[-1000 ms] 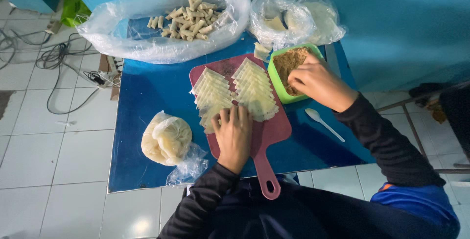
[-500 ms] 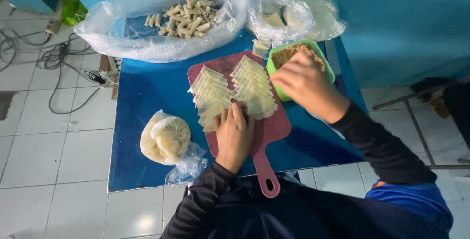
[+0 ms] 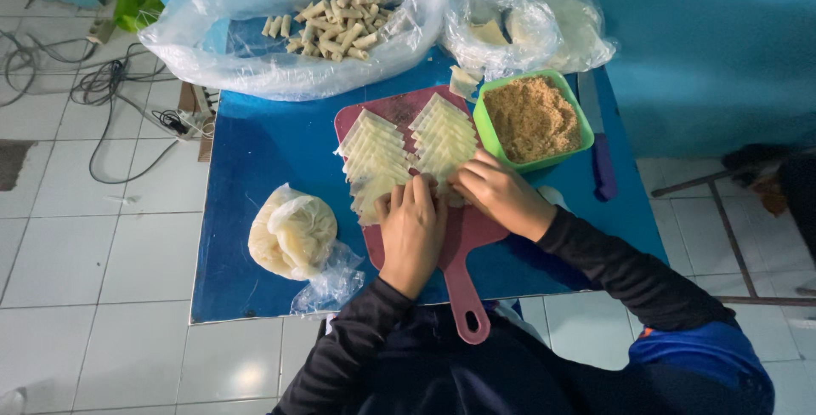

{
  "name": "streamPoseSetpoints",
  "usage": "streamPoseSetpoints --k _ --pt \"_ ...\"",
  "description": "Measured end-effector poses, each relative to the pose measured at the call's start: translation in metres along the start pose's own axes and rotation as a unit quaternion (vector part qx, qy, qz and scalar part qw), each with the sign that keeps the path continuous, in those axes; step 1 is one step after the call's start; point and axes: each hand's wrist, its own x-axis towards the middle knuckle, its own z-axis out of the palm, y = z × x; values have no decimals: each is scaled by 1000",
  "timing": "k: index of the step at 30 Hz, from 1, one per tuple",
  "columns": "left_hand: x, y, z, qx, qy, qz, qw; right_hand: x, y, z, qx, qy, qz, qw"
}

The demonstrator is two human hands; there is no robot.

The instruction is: The person picks up folded dough wrappers from a plastic-lined tray and arranges them in rows on a pink paddle board, pressing pieces together by hand. They occasionally reach into a green container of brown filling and place small pieces of dough on the board while working through the batch.

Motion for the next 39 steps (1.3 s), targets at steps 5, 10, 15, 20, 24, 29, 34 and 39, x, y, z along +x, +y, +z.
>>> streamPoseSetpoints --k 5,10,15,20,24,29,34,39 --pt "1 2 -5 -3 0 8 1000 0 -5 -1 33 14 21 999" --pt "2 3 -7 -3 0 12 1000 -3 -10 -4 82 24 68 994" --pt "3 2 -3 -15 4 11 1000 -8 -9 -1 106 37 75 991" --pt "2 2 -2 -29 11 23 999 -7 -11 -2 95 34 97 990" --pt "4 2 -2 -23 0 23 999 -8 -15 -7 72 44 106 991" --pt "4 2 -2 -37 3 42 998 -11 -17 -6 -12 34 119 992" --pt "4 1 -3 -62 -2 54 997 -12 -18 -3 0 43 100 994" --pt "4 2 -3 -97 -13 25 995 -7 -26 -8 -26 57 91 994"
